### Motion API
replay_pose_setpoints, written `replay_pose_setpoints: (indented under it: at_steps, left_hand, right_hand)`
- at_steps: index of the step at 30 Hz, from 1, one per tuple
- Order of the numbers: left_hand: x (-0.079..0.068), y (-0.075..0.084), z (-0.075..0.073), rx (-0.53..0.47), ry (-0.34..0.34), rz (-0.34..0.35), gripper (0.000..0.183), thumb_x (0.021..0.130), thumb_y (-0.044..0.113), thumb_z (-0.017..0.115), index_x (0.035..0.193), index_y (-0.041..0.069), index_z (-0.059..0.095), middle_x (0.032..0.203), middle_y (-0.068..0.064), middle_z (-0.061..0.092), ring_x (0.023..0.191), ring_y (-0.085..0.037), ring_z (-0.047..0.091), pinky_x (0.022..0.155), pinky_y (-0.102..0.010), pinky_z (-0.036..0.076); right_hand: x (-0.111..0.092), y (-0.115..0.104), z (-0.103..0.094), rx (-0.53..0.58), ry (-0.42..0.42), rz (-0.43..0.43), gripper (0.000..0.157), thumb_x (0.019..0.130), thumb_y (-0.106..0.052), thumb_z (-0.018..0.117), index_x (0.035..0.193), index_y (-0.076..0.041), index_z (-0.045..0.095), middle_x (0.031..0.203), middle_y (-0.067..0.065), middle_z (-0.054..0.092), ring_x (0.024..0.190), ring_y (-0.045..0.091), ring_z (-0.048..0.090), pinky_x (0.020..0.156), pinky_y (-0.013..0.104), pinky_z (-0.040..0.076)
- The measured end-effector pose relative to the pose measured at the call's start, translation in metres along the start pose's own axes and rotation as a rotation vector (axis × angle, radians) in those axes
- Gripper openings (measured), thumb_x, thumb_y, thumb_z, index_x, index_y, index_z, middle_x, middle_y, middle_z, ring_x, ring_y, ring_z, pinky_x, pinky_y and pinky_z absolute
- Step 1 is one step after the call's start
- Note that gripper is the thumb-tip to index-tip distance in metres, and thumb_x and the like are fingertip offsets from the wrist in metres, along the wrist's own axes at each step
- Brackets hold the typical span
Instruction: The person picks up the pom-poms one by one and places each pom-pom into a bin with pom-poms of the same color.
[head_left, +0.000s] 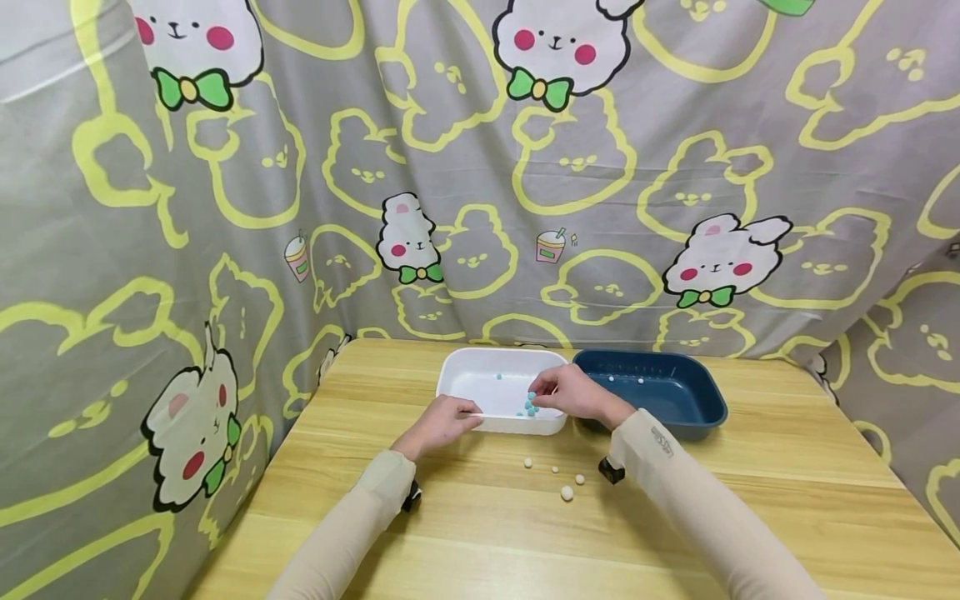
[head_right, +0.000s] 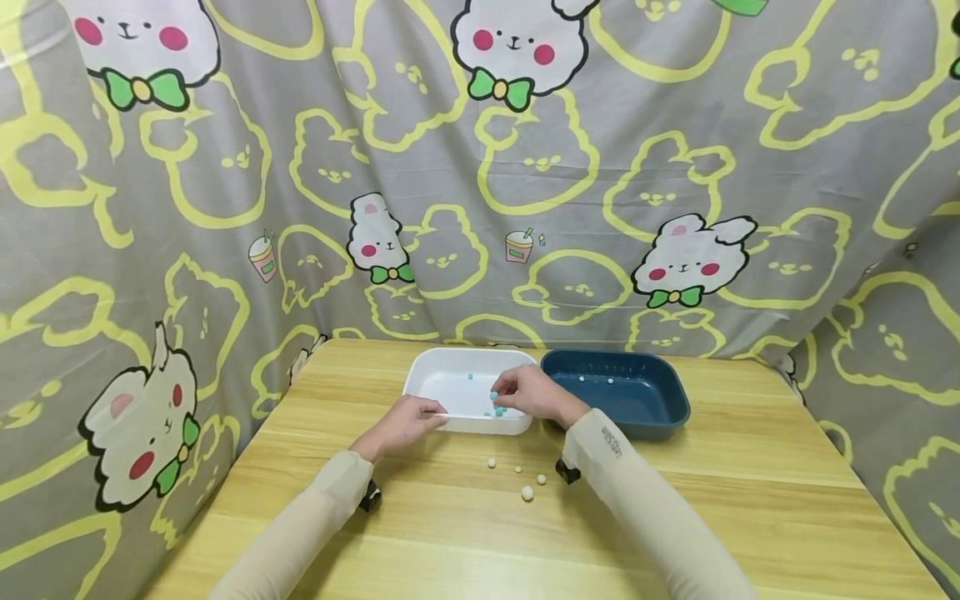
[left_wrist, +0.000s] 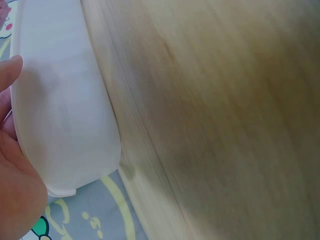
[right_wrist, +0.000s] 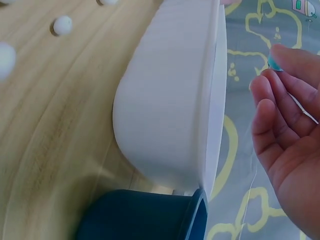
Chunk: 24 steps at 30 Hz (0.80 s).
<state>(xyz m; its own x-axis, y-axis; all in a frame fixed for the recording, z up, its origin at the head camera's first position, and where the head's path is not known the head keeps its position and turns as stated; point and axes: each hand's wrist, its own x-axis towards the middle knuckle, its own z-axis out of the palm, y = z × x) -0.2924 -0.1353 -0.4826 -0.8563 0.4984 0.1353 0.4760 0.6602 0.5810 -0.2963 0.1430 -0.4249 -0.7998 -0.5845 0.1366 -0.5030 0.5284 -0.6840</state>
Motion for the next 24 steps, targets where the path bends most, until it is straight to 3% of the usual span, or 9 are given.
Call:
replay_pose_setpoints:
  at_steps: [24]
  left_hand:
    - [-0.001, 0.002, -0.001, 0.011, -0.006, -0.018, 0.013, 0.092, 0.026, 0.062, 0.087, 0.021, 0.073, 0.085, 0.013, 0.068, 0.075, -0.003, 0.057, 0.073, -0.026, 0.047]
  right_hand:
    - [0.019, 0.025, -0.005, -0.001, 0.062, 0.208, 0.013, 0.088, -0.016, 0.067, 0.099, -0.009, 0.07, 0.083, -0.001, 0.063, 0.077, 0.015, 0.057, 0.07, 0.032, 0.048]
